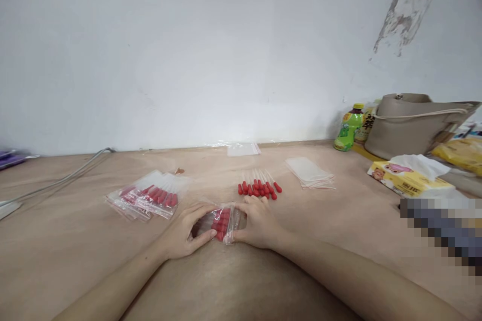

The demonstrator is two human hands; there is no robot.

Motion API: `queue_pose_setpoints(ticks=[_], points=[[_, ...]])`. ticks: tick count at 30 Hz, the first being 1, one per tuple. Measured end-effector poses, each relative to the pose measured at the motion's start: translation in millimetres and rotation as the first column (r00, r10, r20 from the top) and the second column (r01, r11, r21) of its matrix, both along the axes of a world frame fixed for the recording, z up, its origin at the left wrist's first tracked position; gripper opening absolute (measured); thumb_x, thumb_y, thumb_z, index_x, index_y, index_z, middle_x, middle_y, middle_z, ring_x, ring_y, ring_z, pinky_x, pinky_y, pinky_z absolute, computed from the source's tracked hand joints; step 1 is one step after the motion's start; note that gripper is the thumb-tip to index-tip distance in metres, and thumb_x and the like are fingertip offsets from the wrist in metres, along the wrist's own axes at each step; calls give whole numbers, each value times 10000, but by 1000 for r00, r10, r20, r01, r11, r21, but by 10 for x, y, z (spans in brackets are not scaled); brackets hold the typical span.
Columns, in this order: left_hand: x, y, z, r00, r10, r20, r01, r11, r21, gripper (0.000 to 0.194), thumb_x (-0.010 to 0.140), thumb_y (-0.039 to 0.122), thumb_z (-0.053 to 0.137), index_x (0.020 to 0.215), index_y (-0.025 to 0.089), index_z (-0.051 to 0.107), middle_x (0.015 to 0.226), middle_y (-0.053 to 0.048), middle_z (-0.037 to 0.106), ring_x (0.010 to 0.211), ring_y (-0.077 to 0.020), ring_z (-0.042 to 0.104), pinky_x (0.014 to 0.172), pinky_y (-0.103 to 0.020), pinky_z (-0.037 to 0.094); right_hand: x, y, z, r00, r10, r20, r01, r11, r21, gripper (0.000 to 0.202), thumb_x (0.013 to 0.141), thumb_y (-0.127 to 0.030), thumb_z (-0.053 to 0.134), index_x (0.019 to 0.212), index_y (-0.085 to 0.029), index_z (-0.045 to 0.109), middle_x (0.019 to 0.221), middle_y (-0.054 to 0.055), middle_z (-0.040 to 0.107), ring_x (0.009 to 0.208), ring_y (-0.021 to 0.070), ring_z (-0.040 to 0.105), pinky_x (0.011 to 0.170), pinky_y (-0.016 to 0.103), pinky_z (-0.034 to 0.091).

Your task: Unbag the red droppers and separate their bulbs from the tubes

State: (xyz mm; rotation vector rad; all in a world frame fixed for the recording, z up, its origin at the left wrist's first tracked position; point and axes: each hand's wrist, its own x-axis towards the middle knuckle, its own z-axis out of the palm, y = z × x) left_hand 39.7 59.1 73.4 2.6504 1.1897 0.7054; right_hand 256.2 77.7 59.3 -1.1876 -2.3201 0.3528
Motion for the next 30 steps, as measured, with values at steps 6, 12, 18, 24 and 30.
queue_pose_setpoints(ticks=[6, 12, 18, 24, 30], points=[[-53, -5, -96, 997, 69, 37, -72, 994, 79, 449, 745, 367, 587, 1152, 205, 490, 1070, -71, 593, 962, -207, 560, 826, -324, 456, -55, -1, -22, 969, 81, -233, -92, 995, -36, 208, 702, -294, 650, 906, -254, 647, 801, -3, 588, 755, 147, 510, 688, 254, 332], [-69, -3, -140, 996, 78, 53, -83, 991, 108, 458, 742, 385, 590, 1145, 191, 490, 1022, -77, 608, 908, -207, 581, 789, -314, 470, -118, -29, -54, 940, 78, -332, -109, 991, -78, 352, 658, -168, 653, 998, -212, 570, 926, 15, 606, 865, 177, 522, 757, 290, 376], [-73, 8, -145, 996, 90, 14, -90, 994, 54, 495, 758, 385, 572, 1198, 197, 447, 1125, -92, 566, 1012, -227, 535, 861, -342, 432, -166, -21, -45, 937, 148, -317, -179, 981, -70, 173, 700, -168, 608, 866, -211, 584, 871, -1, 601, 793, 148, 521, 709, 262, 377], [-72, -2, -110, 991, 124, -49, -125, 992, -16, 520, 782, 412, 533, 1244, 210, 404, 1169, -74, 551, 1033, -218, 523, 856, -334, 433, -166, 19, -90, 904, 138, -404, -210, 968, -140, 163, 724, -135, 542, 873, -197, 561, 714, -28, 566, 644, 104, 497, 592, 216, 371], [-54, -15, -65, 985, 159, -60, -161, 986, -35, 551, 782, 431, 513, 1273, 214, 389, 1152, -71, 559, 1005, -219, 535, 846, -335, 440, -66, 102, -106, 828, 71, -556, -294, 900, -322, 195, 758, -185, 533, 948, -212, 566, 605, -53, 487, 541, 76, 468, 511, 191, 383]])
